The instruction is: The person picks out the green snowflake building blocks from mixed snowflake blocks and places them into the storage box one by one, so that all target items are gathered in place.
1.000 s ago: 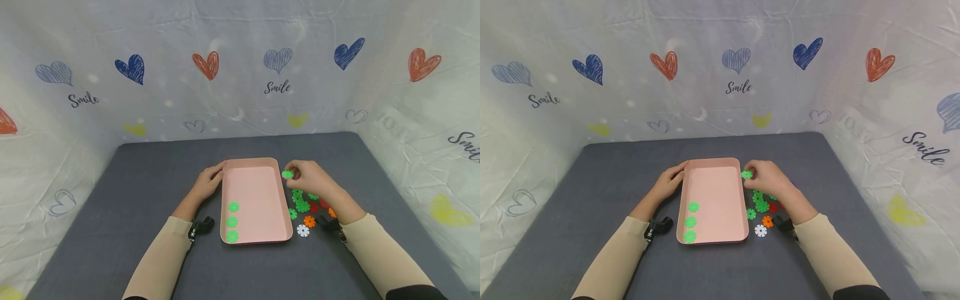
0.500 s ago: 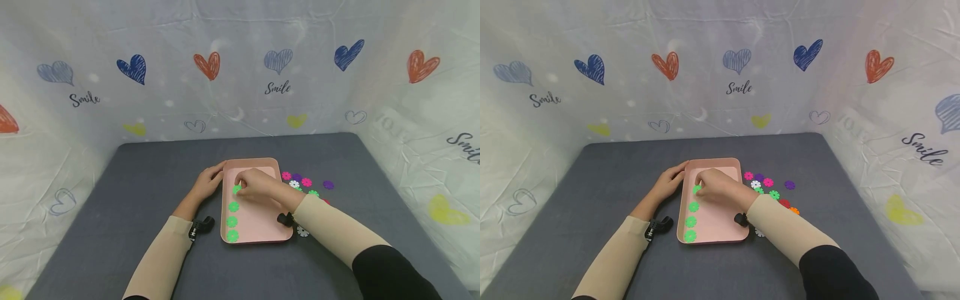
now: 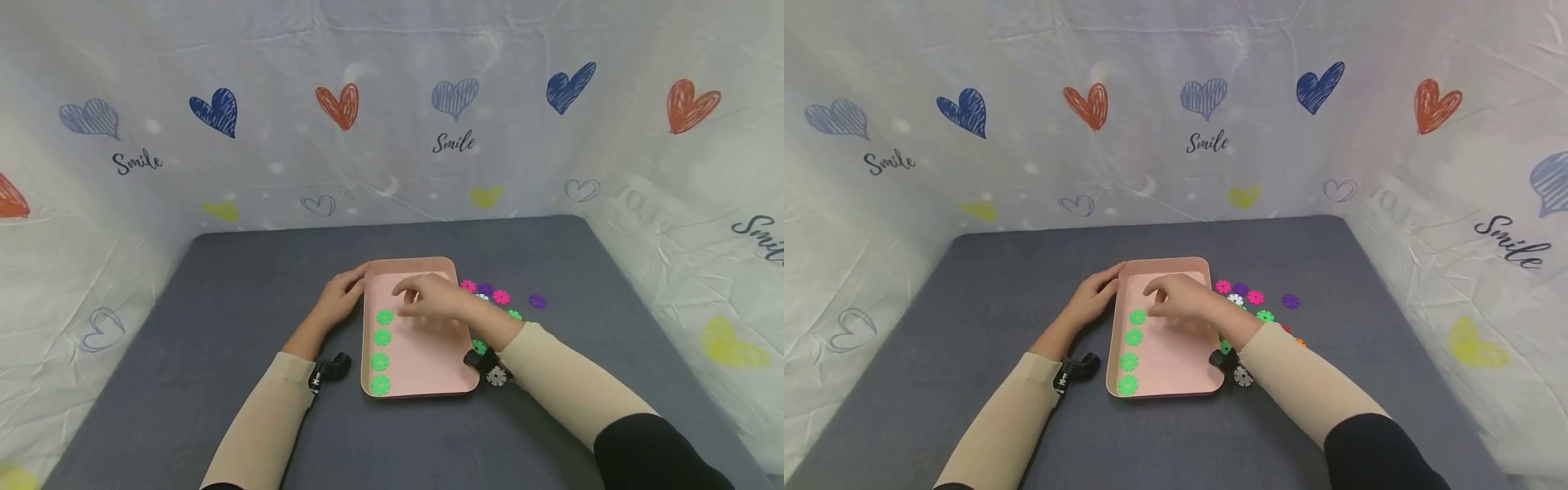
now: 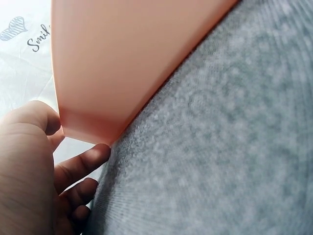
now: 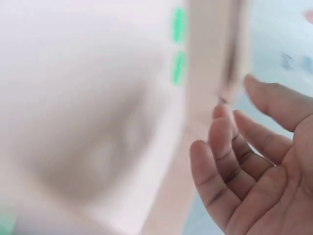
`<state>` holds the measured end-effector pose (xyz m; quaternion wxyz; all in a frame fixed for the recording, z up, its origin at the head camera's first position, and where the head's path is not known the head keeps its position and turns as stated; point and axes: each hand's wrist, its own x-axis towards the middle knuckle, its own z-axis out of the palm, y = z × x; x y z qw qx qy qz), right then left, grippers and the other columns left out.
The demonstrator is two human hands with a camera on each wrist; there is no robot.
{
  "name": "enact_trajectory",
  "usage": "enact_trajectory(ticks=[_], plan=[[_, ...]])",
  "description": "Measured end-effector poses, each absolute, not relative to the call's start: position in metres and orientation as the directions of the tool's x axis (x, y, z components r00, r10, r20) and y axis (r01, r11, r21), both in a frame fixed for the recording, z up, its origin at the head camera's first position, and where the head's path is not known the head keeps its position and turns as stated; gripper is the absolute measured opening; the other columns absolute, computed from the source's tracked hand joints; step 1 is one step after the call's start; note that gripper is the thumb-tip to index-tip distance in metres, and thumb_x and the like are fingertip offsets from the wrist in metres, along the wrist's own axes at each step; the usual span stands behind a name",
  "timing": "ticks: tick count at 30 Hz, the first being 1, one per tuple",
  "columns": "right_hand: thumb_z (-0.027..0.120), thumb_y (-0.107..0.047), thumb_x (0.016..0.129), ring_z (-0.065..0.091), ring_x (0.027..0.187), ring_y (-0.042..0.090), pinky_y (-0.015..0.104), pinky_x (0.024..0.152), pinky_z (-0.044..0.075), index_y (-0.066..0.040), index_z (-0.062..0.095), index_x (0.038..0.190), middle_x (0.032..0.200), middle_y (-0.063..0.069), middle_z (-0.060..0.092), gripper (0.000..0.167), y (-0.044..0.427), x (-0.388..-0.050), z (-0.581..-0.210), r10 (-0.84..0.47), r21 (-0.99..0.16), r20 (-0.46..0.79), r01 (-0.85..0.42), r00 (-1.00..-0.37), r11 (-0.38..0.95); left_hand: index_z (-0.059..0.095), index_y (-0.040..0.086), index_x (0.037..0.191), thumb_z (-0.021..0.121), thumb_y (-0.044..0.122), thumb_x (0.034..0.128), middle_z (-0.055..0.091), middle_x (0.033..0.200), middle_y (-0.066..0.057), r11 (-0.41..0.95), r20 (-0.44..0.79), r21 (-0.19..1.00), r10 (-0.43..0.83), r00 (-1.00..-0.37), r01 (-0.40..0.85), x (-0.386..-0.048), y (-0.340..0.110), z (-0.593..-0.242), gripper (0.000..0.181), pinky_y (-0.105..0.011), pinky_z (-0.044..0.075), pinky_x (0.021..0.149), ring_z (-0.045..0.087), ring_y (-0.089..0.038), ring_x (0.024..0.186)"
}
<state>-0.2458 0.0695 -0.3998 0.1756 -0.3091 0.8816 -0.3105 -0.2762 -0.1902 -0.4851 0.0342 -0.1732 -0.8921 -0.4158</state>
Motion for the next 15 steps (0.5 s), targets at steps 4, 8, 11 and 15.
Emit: enact_trajectory(ticks=[4, 8, 11, 15], plan=[[0.07, -0.015, 0.098, 0.063, 0.082, 0.02, 0.035, 0.073, 0.052, 0.0, 0.066, 0.131, 0.096, 0.003, 0.066, 0.036, 0.11, -0.24, -0.391, -0.598, -0.675, -0.085, -0.395, -0.797, 0.623, 0.049, 0.013, 0.155, 0.051, 0.022, 0.109, 0.054, 0.149, -0.015, 0.581, 0.205, 0.741, 0.284, -0.937, 0.338, -0.276, -0.19, -0.484, 0.047, -0.06, 0.036, 0.112, 0.048, -0.039, 0.137], [0.068, -0.013, 0.098, 0.056, 0.074, 0.017, 0.034, 0.067, 0.047, -0.001, 0.069, 0.124, 0.091, 0.002, 0.063, 0.029, 0.148, -0.233, -0.399, -0.522, -0.651, -0.094, -0.344, -0.848, 0.676, 0.049, 0.011, 0.155, 0.05, 0.021, 0.1089, 0.055, 0.148, -0.015, 0.57, 0.218, 0.743, 0.289, -0.932, 0.35, -0.276, -0.191, -0.483, 0.047, -0.06, 0.036, 0.112, 0.049, -0.039, 0.137], [0.07, -0.012, 0.096, 0.052, 0.068, 0.018, 0.033, 0.063, 0.046, 0.0, 0.067, 0.125, 0.089, 0.003, 0.062, 0.031, 0.171, -0.227, -0.408, -0.473, -0.651, -0.111, -0.295, -0.874, 0.699, 0.048, 0.009, 0.155, 0.05, 0.02, 0.109, 0.056, 0.147, -0.016, 0.572, 0.225, 0.738, 0.293, -0.929, 0.359, -0.275, -0.192, -0.484, 0.047, -0.059, 0.037, 0.112, 0.05, -0.039, 0.136], [0.074, -0.01, 0.093, 0.052, 0.067, 0.019, 0.035, 0.062, 0.047, 0.0, 0.063, 0.127, 0.092, 0.004, 0.061, 0.037, 0.196, -0.22, -0.414, -0.397, -0.649, -0.106, -0.239, -0.912, 0.722, 0.048, 0.011, 0.155, 0.051, 0.02, 0.109, 0.056, 0.148, -0.014, 0.573, 0.215, 0.742, 0.288, -0.933, 0.348, -0.275, -0.191, -0.484, 0.047, -0.059, 0.036, 0.112, 0.05, -0.038, 0.136]])
